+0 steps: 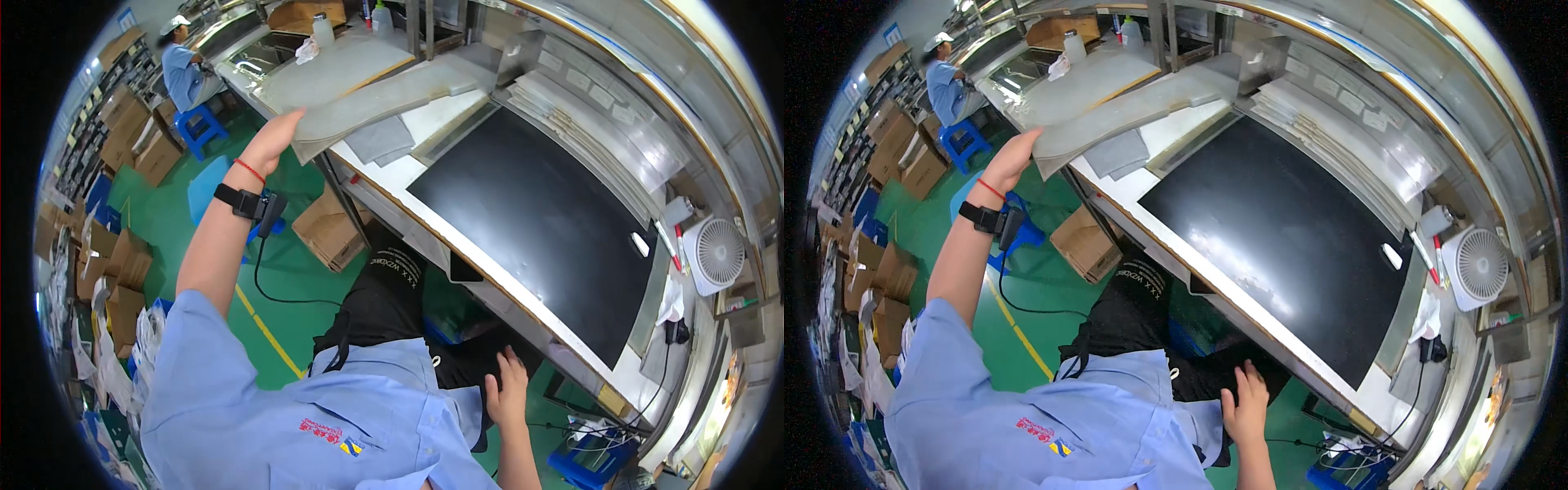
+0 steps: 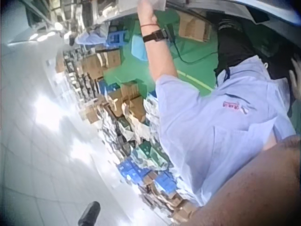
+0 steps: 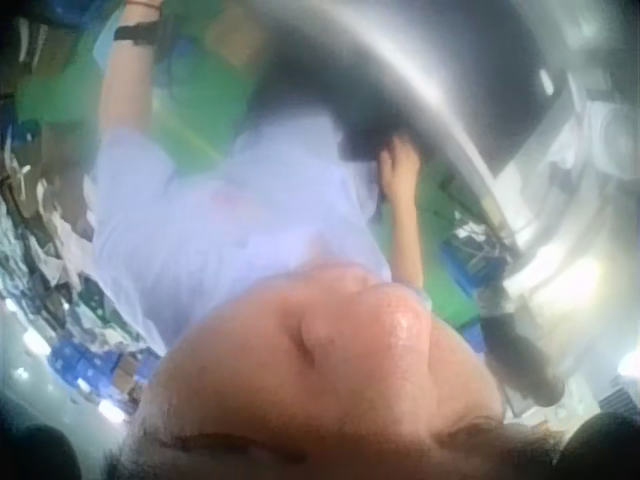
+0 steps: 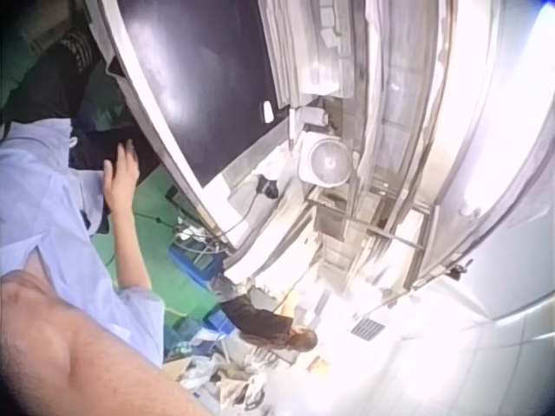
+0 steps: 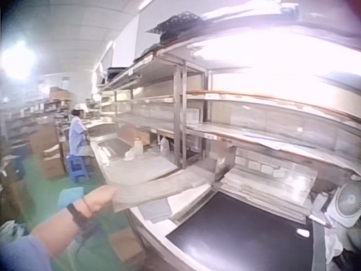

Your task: Wipe industrial sheets with a cloth and stack them.

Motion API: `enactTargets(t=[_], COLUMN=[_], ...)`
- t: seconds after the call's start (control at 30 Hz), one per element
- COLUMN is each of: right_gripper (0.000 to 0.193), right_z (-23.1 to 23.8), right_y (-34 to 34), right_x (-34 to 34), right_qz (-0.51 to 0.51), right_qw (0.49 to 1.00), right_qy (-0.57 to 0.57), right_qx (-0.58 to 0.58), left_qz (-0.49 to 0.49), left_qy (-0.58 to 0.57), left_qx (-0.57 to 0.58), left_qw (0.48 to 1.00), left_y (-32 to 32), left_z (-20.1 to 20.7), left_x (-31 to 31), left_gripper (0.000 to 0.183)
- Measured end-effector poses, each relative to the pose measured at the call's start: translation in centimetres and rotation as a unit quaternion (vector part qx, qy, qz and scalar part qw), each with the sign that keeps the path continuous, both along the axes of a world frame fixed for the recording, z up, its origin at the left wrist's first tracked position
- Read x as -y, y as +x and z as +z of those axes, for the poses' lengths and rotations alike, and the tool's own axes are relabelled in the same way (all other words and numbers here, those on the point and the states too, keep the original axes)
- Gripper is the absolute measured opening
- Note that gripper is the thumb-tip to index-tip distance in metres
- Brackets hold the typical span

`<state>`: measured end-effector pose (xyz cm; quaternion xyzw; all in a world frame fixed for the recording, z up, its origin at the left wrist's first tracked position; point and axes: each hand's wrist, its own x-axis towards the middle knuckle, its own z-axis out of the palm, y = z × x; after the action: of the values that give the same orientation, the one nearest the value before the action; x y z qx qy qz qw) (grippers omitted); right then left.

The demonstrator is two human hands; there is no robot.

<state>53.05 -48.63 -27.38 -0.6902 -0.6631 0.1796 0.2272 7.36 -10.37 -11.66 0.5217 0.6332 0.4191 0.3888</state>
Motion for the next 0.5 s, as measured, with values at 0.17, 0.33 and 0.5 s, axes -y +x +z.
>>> enactTargets(t=[0.17, 0.33, 0.5], right_gripper=[0.048, 0.042, 0.038], right_z=[5.7, 9.1, 12.0], right_y=[-2.6, -4.6, -8.2], right_x=[-5.2, -10.0, -15.7], right_qz=[0.150, 0.250, 0.309], right_qw=[0.985, 0.957, 0.928], right_qy=[0.073, 0.104, 0.118], right_qx=[-0.053, -0.102, -0.173], left_qz=[0.031, -0.040, -0.121], left_qy=[-0.012, -0.028, 0.061], left_qx=[0.157, 0.317, 0.131], left_qw=[0.987, 0.947, 0.982], left_y=[0.0, -2.9, -0.1], left_z=[0.2, -1.2, -0.4], left_x=[-0.5, -1.6, -2.3], left_gripper=[0.043, 0.039, 0.054])
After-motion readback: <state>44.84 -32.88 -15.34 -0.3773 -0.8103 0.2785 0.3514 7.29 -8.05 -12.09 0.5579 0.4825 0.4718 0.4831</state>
